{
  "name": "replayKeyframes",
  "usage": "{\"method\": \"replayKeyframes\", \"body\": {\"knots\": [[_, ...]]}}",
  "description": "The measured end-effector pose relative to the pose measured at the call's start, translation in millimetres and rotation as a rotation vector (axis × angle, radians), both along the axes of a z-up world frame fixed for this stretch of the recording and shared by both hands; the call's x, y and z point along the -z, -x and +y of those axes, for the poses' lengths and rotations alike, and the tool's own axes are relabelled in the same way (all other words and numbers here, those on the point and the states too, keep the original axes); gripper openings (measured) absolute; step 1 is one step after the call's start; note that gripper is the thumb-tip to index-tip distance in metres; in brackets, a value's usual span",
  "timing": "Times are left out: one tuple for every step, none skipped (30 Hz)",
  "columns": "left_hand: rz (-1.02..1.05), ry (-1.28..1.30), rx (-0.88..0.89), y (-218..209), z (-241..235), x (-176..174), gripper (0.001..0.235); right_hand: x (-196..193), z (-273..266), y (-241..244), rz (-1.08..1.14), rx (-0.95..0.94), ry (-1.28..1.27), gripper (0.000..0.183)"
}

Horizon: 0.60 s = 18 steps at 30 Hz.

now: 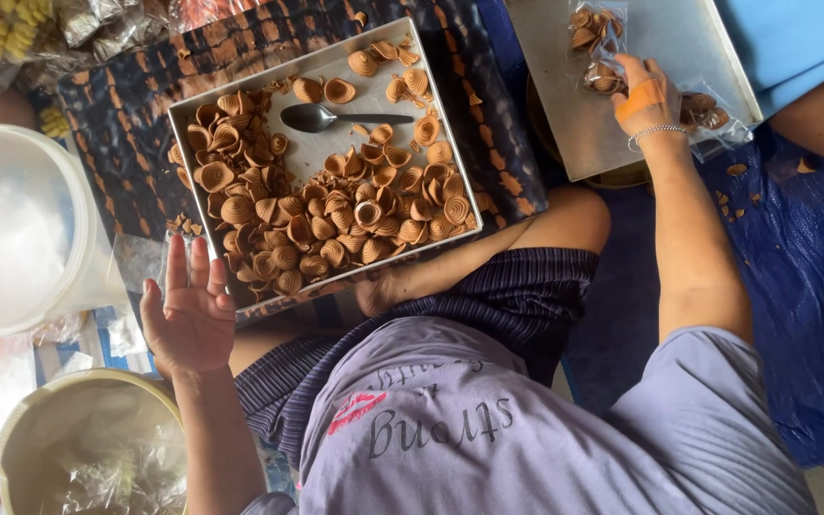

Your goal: A person is manually filling small plastic bags with shell-shaped snacks from a metal tray while sitting on the floor.

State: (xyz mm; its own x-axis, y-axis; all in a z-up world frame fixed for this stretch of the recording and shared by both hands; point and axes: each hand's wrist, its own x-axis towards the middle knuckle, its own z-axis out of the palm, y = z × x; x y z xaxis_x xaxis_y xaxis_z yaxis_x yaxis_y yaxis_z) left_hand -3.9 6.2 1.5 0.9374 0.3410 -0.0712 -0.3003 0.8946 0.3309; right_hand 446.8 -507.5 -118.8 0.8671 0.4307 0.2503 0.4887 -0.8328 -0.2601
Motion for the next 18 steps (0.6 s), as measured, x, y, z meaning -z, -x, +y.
{"method": "replayKeyframes", "body": {"knots": [[0.005,0.002,0.004,-2,1,3,0.058,-2,3,-1,0.005,0.004,0.002,0.056],[-0.003,0.005,0.018,-4,1,5,0.058,-3,5,-1,0.062,0.039,0.013,0.063],[-0.014,0.008,0.033,-7,1,8,0.058,-6,7,-3,0.117,0.074,0.023,0.071],[-0.012,0.01,0.038,-11,-2,6,0.058,-4,11,-5,0.119,0.079,0.025,0.071],[0.022,-0.013,0.019,-14,-5,4,0.057,-3,16,-7,0.068,0.035,0.032,0.075],[0.056,-0.035,0.001,-17,-7,2,0.057,-2,21,-9,0.017,-0.008,0.04,0.079],[0.059,-0.035,0.003,-18,-7,4,0.057,-2,24,-9,0.02,-0.006,0.04,0.079],[0.037,-0.022,0.015,-19,-7,6,0.057,-1,27,-9,0.092,0.023,0.026,0.075],[0.015,-0.01,0.025,-20,-7,7,0.057,-2,32,-10,0.163,0.051,0.01,0.071],[0.016,-0.012,0.026,-19,-7,4,0.057,-3,30,-10,0.164,0.052,0.008,0.071],[0.022,-0.018,0.019,-18,-8,1,0.057,-6,28,-10,0.193,0.071,0.01,0.079],[0.027,-0.025,0.013,-16,-8,-2,0.056,-9,26,-10,0.223,0.09,0.011,0.088],[0.025,-0.024,0.011,-14,-6,0,0.056,-9,21,-11,0.221,0.089,0.012,0.088],[0.0,-0.006,0.019,-12,-4,2,0.056,-9,15,-11,0.28,0.12,-0.003,0.087],[-0.024,0.015,0.029,-9,-2,4,0.057,-9,8,-10,0.34,0.154,-0.017,0.087],[-0.026,0.017,0.029,-11,-3,5,0.057,-3,5,-11,0.339,0.154,-0.015,0.087],[-0.004,0.025,0.013,-13,-3,5,0.057,4,1,-10,0.263,0.143,-0.059,0.07],[0.017,0.032,-0.003,-15,-4,5,0.057,11,-4,-9,0.188,0.131,-0.102,0.054]]}}
